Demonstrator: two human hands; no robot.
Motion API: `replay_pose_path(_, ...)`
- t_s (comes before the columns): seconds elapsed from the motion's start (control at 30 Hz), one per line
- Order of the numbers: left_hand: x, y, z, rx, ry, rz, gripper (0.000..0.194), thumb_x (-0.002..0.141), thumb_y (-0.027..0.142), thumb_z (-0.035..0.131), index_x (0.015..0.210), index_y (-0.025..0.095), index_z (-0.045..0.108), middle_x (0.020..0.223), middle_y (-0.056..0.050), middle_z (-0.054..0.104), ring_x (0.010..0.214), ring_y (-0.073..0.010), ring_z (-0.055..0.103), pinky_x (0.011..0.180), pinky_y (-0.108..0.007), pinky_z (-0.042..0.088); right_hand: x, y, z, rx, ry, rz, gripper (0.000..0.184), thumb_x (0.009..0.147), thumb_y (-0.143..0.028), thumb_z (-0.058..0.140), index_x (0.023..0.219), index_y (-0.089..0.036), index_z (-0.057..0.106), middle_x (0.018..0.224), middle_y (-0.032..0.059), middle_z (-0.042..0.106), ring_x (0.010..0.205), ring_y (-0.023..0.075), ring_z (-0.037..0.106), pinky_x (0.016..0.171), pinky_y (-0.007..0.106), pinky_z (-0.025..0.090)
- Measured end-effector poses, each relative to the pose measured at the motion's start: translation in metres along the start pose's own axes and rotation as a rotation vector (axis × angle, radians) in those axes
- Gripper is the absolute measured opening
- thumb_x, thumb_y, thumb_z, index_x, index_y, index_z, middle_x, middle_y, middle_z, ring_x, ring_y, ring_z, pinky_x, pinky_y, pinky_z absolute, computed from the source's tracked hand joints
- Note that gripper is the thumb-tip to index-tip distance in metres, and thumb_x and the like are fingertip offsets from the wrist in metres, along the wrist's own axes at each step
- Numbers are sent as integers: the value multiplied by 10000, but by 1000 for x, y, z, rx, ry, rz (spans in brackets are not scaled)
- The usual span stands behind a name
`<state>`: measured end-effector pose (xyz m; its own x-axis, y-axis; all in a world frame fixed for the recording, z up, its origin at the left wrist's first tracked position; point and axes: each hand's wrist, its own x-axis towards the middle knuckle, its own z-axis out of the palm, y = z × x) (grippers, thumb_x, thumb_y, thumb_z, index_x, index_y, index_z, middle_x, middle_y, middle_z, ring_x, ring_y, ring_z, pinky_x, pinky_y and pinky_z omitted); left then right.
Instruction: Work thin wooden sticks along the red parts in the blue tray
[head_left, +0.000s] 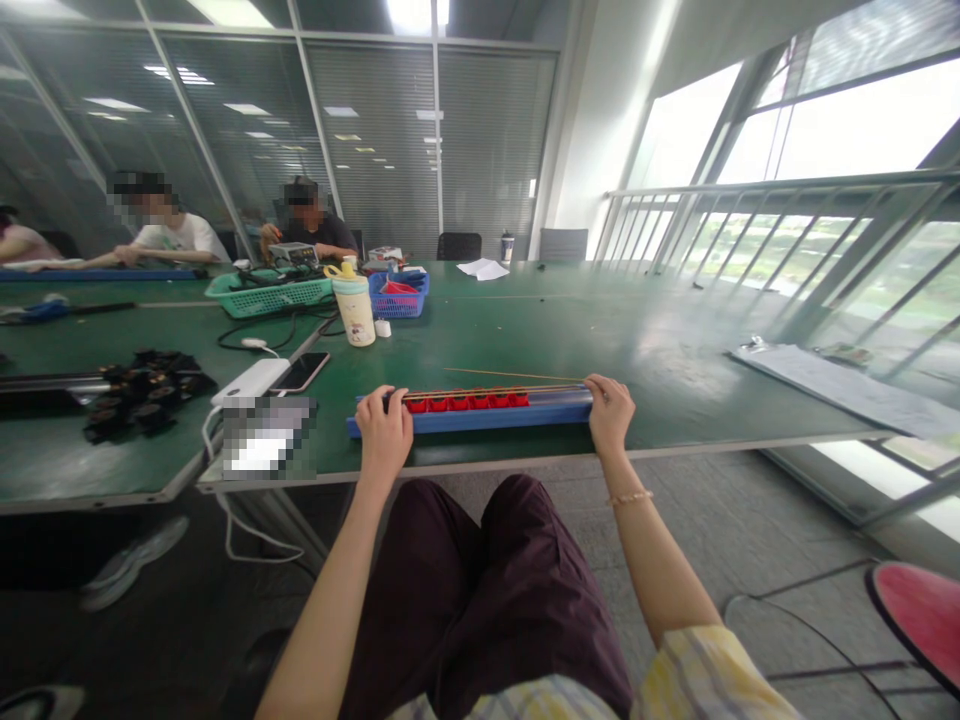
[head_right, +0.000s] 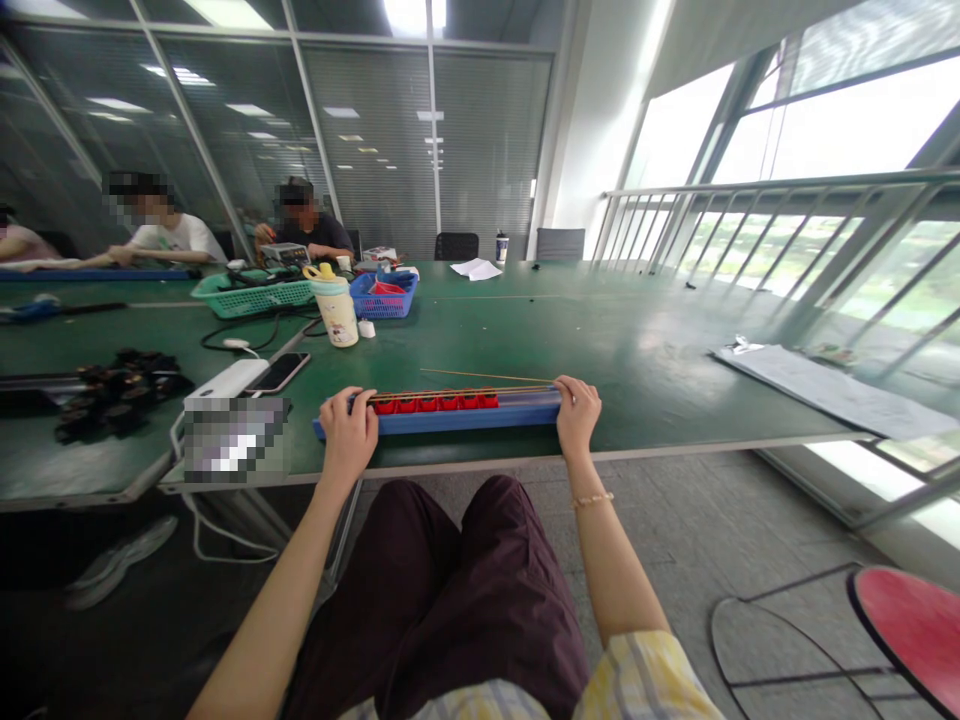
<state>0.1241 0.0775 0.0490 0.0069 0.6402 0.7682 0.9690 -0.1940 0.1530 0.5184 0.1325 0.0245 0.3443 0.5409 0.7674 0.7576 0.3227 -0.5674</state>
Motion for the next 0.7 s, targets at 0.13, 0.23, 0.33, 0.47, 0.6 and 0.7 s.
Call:
replay_pose_path(0.13,0,0,0,-10,-10,-8,352,957,238,420,1226,176,639,1287,-168,534,1156,-319,439,956,-464,404,0,0,0,-4,-14,-31,306,945,-350,460,880,-189,712,943,94,748,886,231,634,875,344,435)
replay_pose_path(0.23,0,-1,-1,-20,-4,-11,351,952,235,426,1226,179,639,1286,-169,535,1161,-319,438,961,-468,403,1,1,-1,0,-11,-35,307,946,-331,439,891,-190,706,955,101,744,915,236,636,884,355,440)
replay_pose_path(0.33,1,-2,-2,-23,4,-1,348,953,235,424,1218,175,642,1277,-166,540,1150,-316,440,970,-465,402,6,3,-3,15,-22,-30,306,940,-327,436,905,-198,711,959,101,736,927,242,627,892,370,452)
replay_pose_path(0.47,1,-3,-5,-30,5,3,348,952,232,422,1215,177,643,1273,-163,540,1144,-314,442,978,-464,399,28,9,-5,63,-115,-71,304,924,-319,457,926,-201,737,941,99,699,916,239,615,878,373,476)
replay_pose_path(0.6,1,-4,-6,-40,5,-3,348,951,235,421,1213,177,643,1274,-163,539,1149,-316,444,979,-471,398,61,21,-1,26,-187,-104,305,892,-339,497,931,-198,765,953,114,644,959,253,590,880,390,484)
replay_pose_path(0.7,1,-4,-7,-46,5,-1,352,951,235,418,1215,175,643,1277,-162,537,1151,-315,444,980,-474,399,78,33,7,67,-369,-134,283,867,-322,506,914,-206,760,933,91,680,919,236,617,870,375,486)
